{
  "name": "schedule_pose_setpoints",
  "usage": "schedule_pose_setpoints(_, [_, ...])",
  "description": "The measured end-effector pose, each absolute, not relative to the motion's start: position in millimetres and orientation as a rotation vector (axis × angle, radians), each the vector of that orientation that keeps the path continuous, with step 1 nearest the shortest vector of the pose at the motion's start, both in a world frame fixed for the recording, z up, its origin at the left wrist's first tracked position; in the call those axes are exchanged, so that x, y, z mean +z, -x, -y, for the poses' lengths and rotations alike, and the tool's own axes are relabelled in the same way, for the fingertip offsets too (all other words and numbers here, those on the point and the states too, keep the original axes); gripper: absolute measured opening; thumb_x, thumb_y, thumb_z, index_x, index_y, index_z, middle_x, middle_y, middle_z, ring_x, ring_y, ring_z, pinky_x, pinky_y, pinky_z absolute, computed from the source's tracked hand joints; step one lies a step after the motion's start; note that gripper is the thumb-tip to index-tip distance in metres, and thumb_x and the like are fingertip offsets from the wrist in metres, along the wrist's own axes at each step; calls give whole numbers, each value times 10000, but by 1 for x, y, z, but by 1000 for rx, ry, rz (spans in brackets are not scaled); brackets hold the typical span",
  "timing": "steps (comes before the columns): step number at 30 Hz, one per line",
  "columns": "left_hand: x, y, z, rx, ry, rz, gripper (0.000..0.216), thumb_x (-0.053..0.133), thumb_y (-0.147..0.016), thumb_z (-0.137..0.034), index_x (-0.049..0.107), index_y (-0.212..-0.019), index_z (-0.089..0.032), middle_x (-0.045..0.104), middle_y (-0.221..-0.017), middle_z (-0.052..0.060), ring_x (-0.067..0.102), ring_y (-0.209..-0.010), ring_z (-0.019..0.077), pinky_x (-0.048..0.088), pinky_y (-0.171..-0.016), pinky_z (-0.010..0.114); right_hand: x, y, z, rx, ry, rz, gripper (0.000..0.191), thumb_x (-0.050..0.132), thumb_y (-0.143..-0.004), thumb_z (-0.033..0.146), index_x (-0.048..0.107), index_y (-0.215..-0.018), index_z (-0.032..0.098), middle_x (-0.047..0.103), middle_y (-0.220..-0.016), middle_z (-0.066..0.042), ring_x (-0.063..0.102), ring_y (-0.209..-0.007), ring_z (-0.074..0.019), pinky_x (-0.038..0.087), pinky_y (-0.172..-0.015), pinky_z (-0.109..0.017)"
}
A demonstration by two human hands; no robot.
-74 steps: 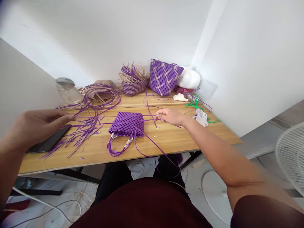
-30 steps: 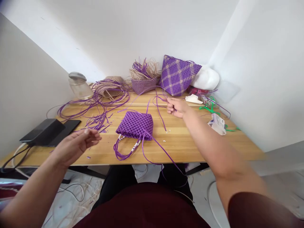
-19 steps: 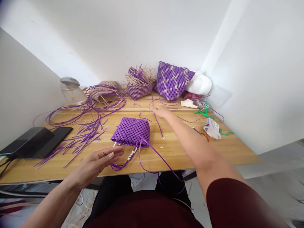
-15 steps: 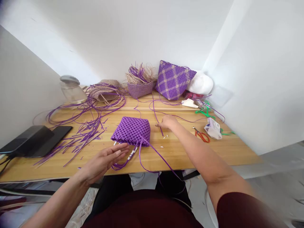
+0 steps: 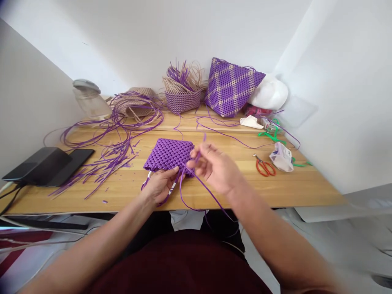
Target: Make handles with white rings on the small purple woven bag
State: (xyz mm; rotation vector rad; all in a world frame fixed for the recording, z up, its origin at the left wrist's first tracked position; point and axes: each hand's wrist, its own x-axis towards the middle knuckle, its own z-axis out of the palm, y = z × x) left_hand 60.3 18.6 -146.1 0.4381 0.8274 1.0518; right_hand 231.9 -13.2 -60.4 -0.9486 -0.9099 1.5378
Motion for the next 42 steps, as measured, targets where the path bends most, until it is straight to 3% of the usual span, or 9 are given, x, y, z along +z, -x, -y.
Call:
schedule_pose_setpoints(2, [-144, -68, -17, 1048, -427, -890, 133, 723, -769, -99, 633, -671, -107, 685, -650, 46, 676, -615, 135, 575, -622, 223, -72, -198, 44, 1771, 844, 898, 255, 640, -892, 459, 604, -839, 212, 636, -814, 14, 670, -642, -107, 464, -474, -173])
schedule_pose_setpoints(5, [-141, -75, -17, 1026, -386, -968, 152, 741, -754, -130, 624, -657, -120, 671, -623, 41, 672, -597, 143, 550, -578, 218, -103, -165, 70, 1919, 852, 957, 279, 707, -842, 458, 623, -796, 196, 640, -836, -7, 652, -749, -129, 526, -661, -249])
schedule_pose_setpoints(10, [-144, -76, -17, 1082, -340, -877, 45, 676, -750, -52, 658, -717, -77, 691, -696, 70, 669, -618, 135, 571, -625, 233, -132, -187, 50, 1204, 1112, 1260, 166, 715, -840, 376, 693, -818, 213, 653, -851, -3, 605, -842, -144, 495, -812, -284])
schedule_pose_setpoints(13, [-148, -75, -14, 1100, -384, -820, 44, 694, -726, -44, 680, -757, -71, 706, -760, 75, 674, -651, 142, 581, -618, 242, -130, -213, 30, 887, 1155, 1264, 119, 712, -846, 343, 720, -842, 224, 661, -795, 3, 602, -755, -126, 497, -703, -255])
schedule_pose_setpoints(17, [-150, -76, -10, 1098, -387, -800, 68, 725, -715, -54, 698, -776, -68, 708, -802, 82, 687, -709, 154, 602, -662, 256, -126, -227, 17, 967, 1178, 1189, 186, 718, -834, 391, 710, -887, 213, 627, -620, 28, 556, -517, -98, 422, -448, -212])
schedule_pose_setpoints(25, [-150, -73, -9, 1088, -397, -790, 56, 727, -731, -52, 720, -786, -53, 719, -845, 98, 695, -749, 154, 615, -685, 247, -137, -222, 10, 891, 1191, 1143, 196, 743, -801, 343, 619, -839, 196, 725, -846, -26, 683, -629, -127, 519, -512, -214])
schedule_pose_setpoints(33, [-154, -75, -8, 1076, -400, -775, 52, 742, -694, -30, 720, -733, -55, 724, -810, 92, 694, -748, 147, 612, -741, 248, -143, -216, 11, 602, 1275, 1279, 195, 656, -881, 380, 562, -859, 210, 718, -857, -53, 688, -691, -159, 572, -668, -307])
schedule_pose_setpoints(42, [-160, -75, -9, 1046, -396, -747, 106, 709, -683, -14, 714, -772, -72, 736, -870, 97, 703, -788, 164, 596, -816, 286, -144, -210, 11, 325, 1399, 1382, 161, 646, -874, 349, 573, -820, 217, 696, -736, -28, 657, -621, -154, 540, -629, -288])
